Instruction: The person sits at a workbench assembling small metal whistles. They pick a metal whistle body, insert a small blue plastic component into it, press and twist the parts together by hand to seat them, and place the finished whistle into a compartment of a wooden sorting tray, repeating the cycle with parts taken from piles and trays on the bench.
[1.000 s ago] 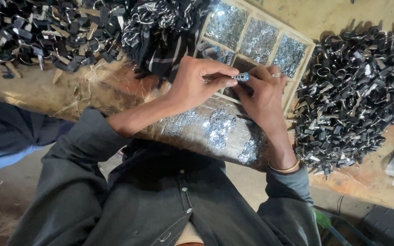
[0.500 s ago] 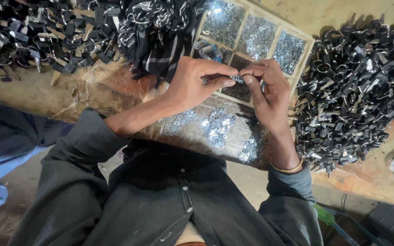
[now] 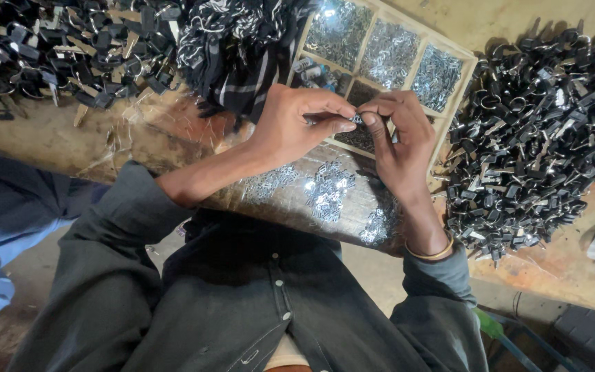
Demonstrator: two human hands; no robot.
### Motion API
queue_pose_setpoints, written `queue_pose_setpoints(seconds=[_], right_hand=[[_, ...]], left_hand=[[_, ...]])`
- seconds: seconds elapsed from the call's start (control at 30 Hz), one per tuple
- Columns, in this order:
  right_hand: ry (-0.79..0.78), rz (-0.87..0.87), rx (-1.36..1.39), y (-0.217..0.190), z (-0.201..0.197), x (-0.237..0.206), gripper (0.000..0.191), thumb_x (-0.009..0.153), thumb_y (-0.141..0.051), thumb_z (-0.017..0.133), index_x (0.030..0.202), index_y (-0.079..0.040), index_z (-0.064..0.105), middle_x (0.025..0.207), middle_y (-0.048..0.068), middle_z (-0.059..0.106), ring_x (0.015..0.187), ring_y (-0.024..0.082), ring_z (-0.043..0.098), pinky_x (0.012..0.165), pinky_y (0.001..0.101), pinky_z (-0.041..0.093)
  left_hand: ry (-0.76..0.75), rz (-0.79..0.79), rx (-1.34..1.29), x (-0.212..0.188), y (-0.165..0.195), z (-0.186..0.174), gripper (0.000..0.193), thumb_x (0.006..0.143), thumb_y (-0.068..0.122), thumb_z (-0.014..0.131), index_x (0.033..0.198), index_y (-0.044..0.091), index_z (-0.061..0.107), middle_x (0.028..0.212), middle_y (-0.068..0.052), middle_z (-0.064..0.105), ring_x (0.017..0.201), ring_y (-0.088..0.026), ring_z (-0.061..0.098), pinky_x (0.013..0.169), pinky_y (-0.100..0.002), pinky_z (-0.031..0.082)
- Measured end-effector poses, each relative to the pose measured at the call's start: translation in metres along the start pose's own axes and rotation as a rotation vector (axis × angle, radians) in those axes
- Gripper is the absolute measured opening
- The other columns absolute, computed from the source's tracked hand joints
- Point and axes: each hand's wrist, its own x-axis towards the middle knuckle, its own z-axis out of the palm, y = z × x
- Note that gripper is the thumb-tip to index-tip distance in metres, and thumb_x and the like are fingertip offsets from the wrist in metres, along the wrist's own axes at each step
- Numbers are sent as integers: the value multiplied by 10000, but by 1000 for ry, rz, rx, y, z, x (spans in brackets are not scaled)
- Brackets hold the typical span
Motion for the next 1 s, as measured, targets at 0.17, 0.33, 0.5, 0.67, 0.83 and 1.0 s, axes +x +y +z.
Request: queue_pose_setpoints(seconds=[0.17,0.33,0.5,0.67,0.83,1.0], right_hand=[[-21,-209,-131,-3,-9,3,203,939,42,829,1121,-12,756,1068,95,680,991,250,648,852,342,523],[-39,-47,71,5,-11,0,209,927,42,835,1116,-26,774,1080,74,705,992,185,667,852,314,544],[44,163,326,16,-8,-7,96,1023,51,756,1112,21,736,1111,76,679,933,126,612,807,270,493],[-13,250,507,21,-8,-9,100,1056,44,662,1149,37,696,1189,76,651,959,105,630,831,244,540],[-33,172,360,17,-3,-11,88,1069,77,673,1153,60,690,1195,99,641,1067,135,622,912,249,526],[26,254,448,4,3,-6,89,1052,56,658,1132,38,692,1181,82,642,1044,133,657,890,272,592]], left_hand=[[5,31,26,-1,-2,1,133,915,5,814,1038,11,764,1031,-110,797,962,-178,804,804,-269,668],[-13,34,55,-1,-3,0,129,906,6,814,1028,21,774,1020,-111,799,917,-174,805,778,-264,668],[-39,76,53,0,-6,-1,133,913,5,811,1039,26,772,1047,-117,793,976,-193,802,820,-272,681],[-19,54,11,-1,-7,0,144,913,7,812,1049,21,770,1060,-123,791,979,-193,802,835,-277,683],[-12,29,10,-2,-5,0,139,903,16,823,1033,19,772,1038,-118,795,946,-188,806,801,-274,681],[-1,73,35,-1,-6,-1,127,920,16,817,1037,24,770,1057,-125,790,966,-194,804,821,-279,684]])
